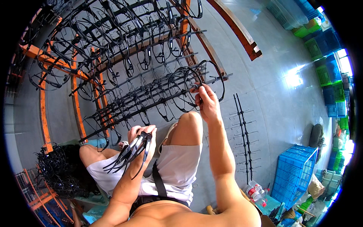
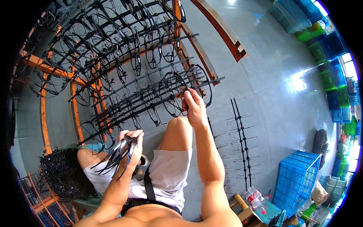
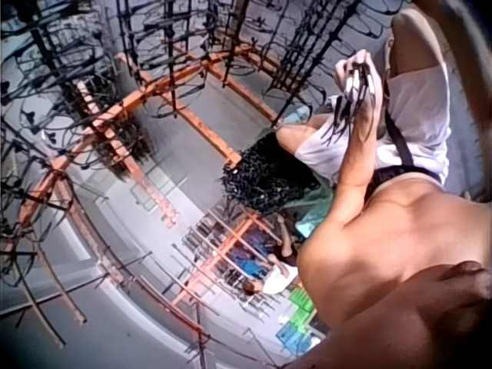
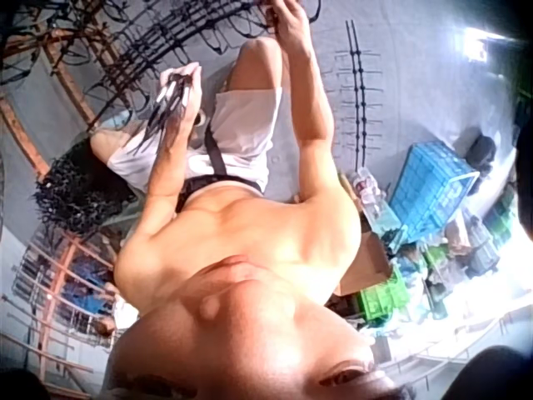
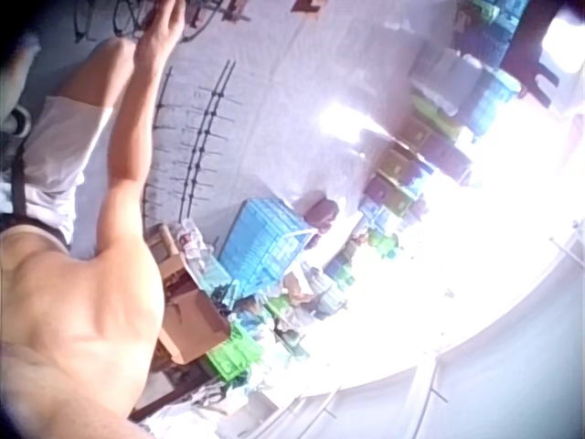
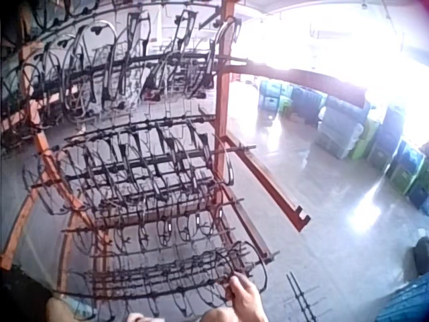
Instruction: The person sits on a stool and repeatedly picks up black plastic hangers from a nearby bin, then attaches them one by one to a multi-tiered metal rack. The person handles the hangers by hand and places them onto the rack's horizontal bars.
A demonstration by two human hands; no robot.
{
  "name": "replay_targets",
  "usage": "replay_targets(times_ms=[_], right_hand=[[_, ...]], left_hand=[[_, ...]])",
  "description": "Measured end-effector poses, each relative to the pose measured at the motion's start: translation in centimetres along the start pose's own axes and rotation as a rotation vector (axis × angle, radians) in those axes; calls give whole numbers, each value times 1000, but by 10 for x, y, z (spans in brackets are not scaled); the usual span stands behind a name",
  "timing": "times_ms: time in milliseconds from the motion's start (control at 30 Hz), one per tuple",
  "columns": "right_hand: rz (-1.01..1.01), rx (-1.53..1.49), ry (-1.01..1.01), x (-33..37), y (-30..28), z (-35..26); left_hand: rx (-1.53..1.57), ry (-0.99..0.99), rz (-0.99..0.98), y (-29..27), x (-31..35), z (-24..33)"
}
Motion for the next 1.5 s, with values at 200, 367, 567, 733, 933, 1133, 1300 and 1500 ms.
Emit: replay_targets(times_ms=[200, 367, 567, 733, 933, 1133, 1300, 1500], right_hand=[[23, -74, -118, 30, -21, 35], [10, -58, -49, 45, -22, 38], [73, -123, -18, 45, -22, 44], [208, 452, -259, 54, -12, 20], [-127, 871, -567, 118, 58, -35], [-380, 276, -93, 135, 92, -19], [-141, 527, -215, 137, 91, -27], [-325, -330, 564, 169, 87, -19]], left_hand=[[33, -28, 3, 4, -2, -5], [33, -78, 2, 5, -2, -11], [49, -85, -22, 11, 4, -11], [88, -28, 35, 11, 7, -17], [844, -340, 33, -35, 13, 8], [1377, -340, -222, -37, 8, 14], [709, 166, -63, -44, 13, 21], [305, 487, -60, -34, 25, 40]])
Point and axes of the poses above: each hand's wrist, its own x-axis away from the middle knuckle, its own y-axis out of the palm, z = x × y, the point moved 2 cm from there along -x, towards the middle knuckle, and after that the axes turned 14 degrees about x, right-handed, at the moved point
